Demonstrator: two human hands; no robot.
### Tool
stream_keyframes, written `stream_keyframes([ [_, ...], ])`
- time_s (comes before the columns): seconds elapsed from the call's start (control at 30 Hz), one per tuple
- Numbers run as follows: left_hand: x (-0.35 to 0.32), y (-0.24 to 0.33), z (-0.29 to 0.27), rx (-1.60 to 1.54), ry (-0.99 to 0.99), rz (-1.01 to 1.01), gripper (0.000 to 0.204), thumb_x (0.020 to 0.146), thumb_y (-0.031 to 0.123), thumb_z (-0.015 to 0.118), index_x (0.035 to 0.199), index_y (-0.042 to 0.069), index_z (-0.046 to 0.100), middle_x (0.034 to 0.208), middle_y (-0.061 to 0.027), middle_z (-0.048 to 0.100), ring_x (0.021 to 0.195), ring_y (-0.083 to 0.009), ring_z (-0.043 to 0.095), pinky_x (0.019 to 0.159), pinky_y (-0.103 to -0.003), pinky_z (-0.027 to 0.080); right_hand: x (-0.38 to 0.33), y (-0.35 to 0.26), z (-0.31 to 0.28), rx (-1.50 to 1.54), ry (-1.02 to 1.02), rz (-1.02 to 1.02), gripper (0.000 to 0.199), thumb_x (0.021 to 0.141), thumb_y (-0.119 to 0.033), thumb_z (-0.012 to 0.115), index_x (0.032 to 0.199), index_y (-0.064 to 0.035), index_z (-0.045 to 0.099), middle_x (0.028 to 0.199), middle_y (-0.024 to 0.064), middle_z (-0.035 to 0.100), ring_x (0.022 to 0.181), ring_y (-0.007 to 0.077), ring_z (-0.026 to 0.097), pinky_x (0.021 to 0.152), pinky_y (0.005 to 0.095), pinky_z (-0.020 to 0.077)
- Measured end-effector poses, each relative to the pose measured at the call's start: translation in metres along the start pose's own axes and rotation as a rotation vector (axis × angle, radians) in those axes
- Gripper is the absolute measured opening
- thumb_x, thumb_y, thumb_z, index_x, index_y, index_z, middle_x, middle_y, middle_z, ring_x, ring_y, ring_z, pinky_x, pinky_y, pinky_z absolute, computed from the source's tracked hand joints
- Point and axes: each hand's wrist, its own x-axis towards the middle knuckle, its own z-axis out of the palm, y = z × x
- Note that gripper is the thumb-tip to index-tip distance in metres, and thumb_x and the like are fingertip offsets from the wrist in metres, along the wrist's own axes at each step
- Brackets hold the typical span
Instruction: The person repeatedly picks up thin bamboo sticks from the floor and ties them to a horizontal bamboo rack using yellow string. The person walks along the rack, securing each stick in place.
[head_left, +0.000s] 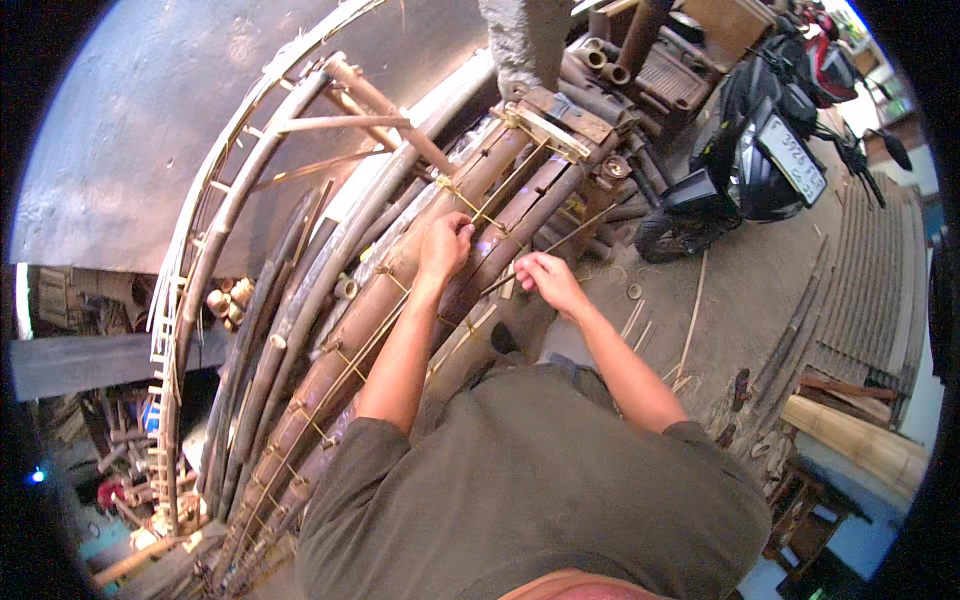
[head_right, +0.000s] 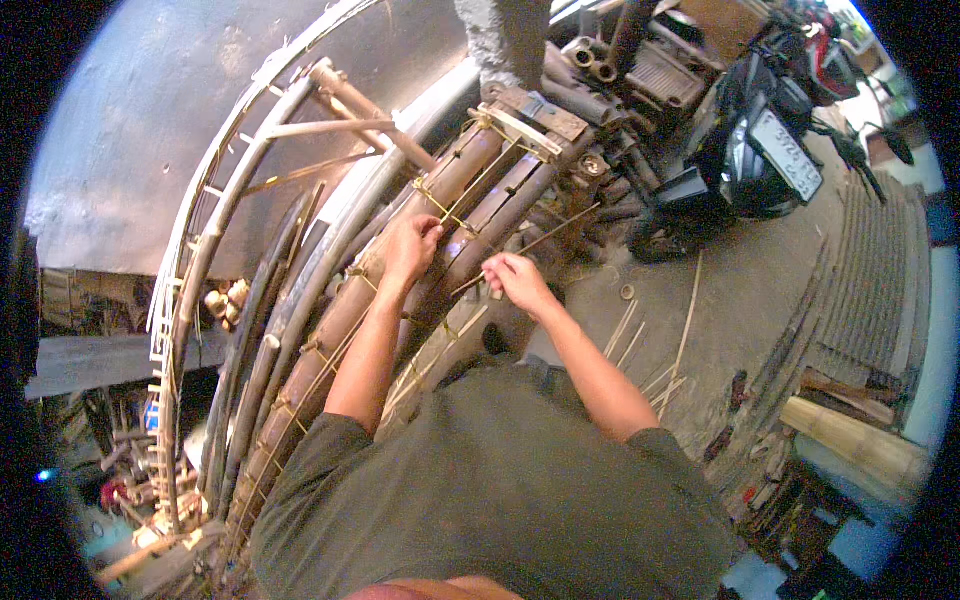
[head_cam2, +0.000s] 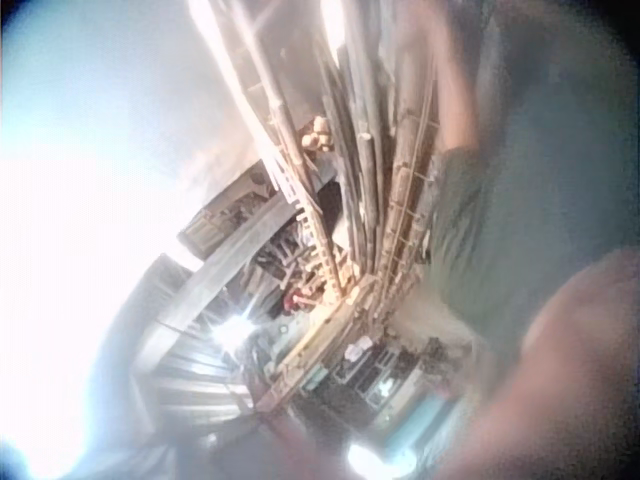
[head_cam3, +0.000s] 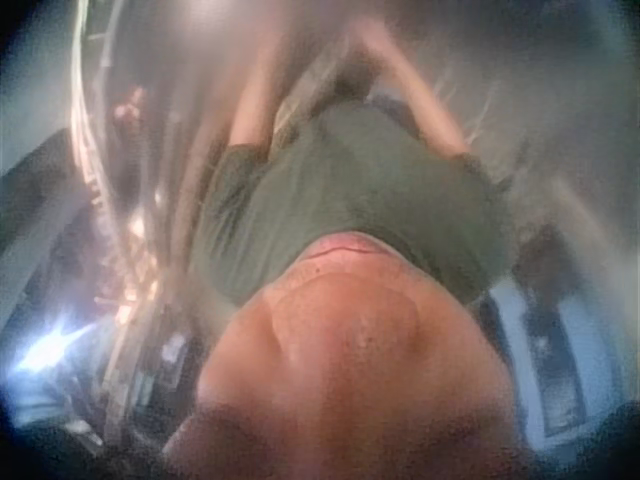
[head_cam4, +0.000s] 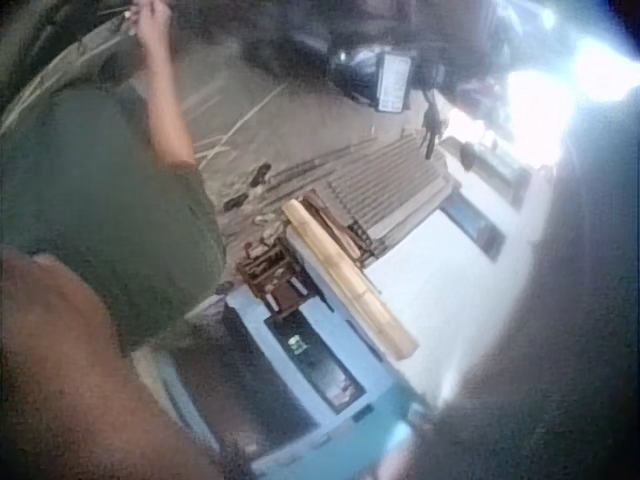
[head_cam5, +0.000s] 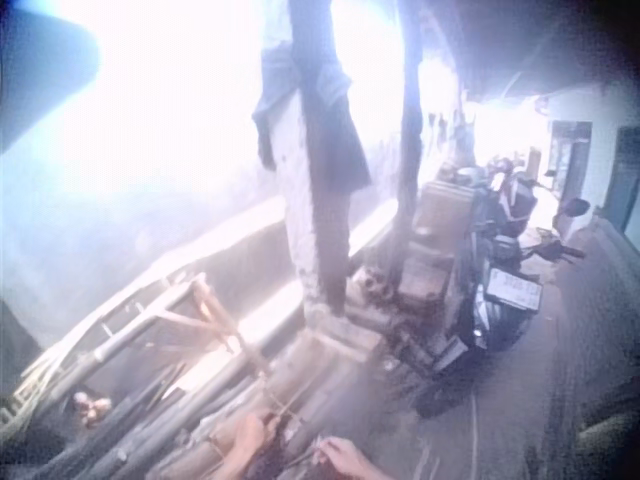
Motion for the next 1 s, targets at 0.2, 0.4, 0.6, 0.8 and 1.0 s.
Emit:
stream_keyframes([
  [0.2, -0.001, 0.014, 0.041, 0.127, 0.204, -0.134, 0.023, 0.087, 0.021, 0.059, 0.103, 0.004, 0.062, 0.095, -0.0186, 0.067, 0.093, -0.0358, 0.064, 0.083, -0.040, 0.047, 0.034, -0.039, 0.000, 1.120, 0.172, 0.409, 0.031, 0.090, -0.037, 0.056, 0.100, -0.0081, 0.063, 0.083, 0.0014, 0.061, 0.078, 0.0142, 0.059, 0.076, 0.0324, 0.0488],
  [0.4, 0.001, -0.020, 0.083, 0.119, 0.454, -0.024, 0.024, 0.081, 0.013, 0.061, 0.104, 0.009, 0.056, 0.095, -0.0174, 0.056, 0.087, -0.0258, 0.051, 0.074, -0.046, 0.037, 0.086, -0.110, 0.115, -0.012, -0.154, -0.400, 0.027, 0.091, -0.033, 0.051, 0.095, -0.0103, 0.065, 0.094, 0.0073, 0.066, 0.088, 0.0254, 0.061, 0.084, 0.0435, 0.0441],
  [0.6, 0.002, 0.027, 0.062, 0.120, 0.395, -0.123, 0.017, 0.091, 0.018, 0.053, 0.097, 0.010, 0.067, 0.088, -0.0107, 0.067, 0.090, -0.0285, 0.059, 0.078, -0.043, 0.034, 0.216, -0.129, 0.067, -1.244, -0.503, -0.532, 0.041, 0.094, -0.042, 0.044, 0.095, -0.0090, 0.068, 0.090, 0.0129, 0.068, 0.082, 0.0284, 0.063, 0.072, 0.0444, 0.0456],
  [0.8, -0.006, -0.035, 0.087, 0.438, 0.310, -0.092, 0.023, 0.095, 0.024, 0.050, 0.101, 0.009, 0.065, 0.093, -0.0151, 0.065, 0.092, -0.0315, 0.060, 0.081, -0.045, 0.036, 0.119, -0.135, 0.027, -0.640, -0.932, -0.629, 0.043, 0.094, -0.039, 0.047, 0.076, -0.0032, 0.063, 0.070, 0.0186, 0.063, 0.068, 0.0366, 0.060, 0.071, 0.0461, 0.0488],
  [1.0, 0.035, 0.050, 0.020, -0.321, 0.367, -0.160, 0.029, 0.098, 0.023, 0.049, 0.090, 0.002, 0.067, 0.074, -0.0025, 0.064, 0.073, -0.0104, 0.056, 0.070, -0.026, 0.044, 0.057, -0.073, -0.015, -0.766, -0.795, -0.451, 0.045, 0.090, -0.037, 0.051, 0.060, -0.0065, 0.062, 0.059, 0.0194, 0.059, 0.055, 0.0397, 0.059, 0.055, 0.0489, 0.0481],
])
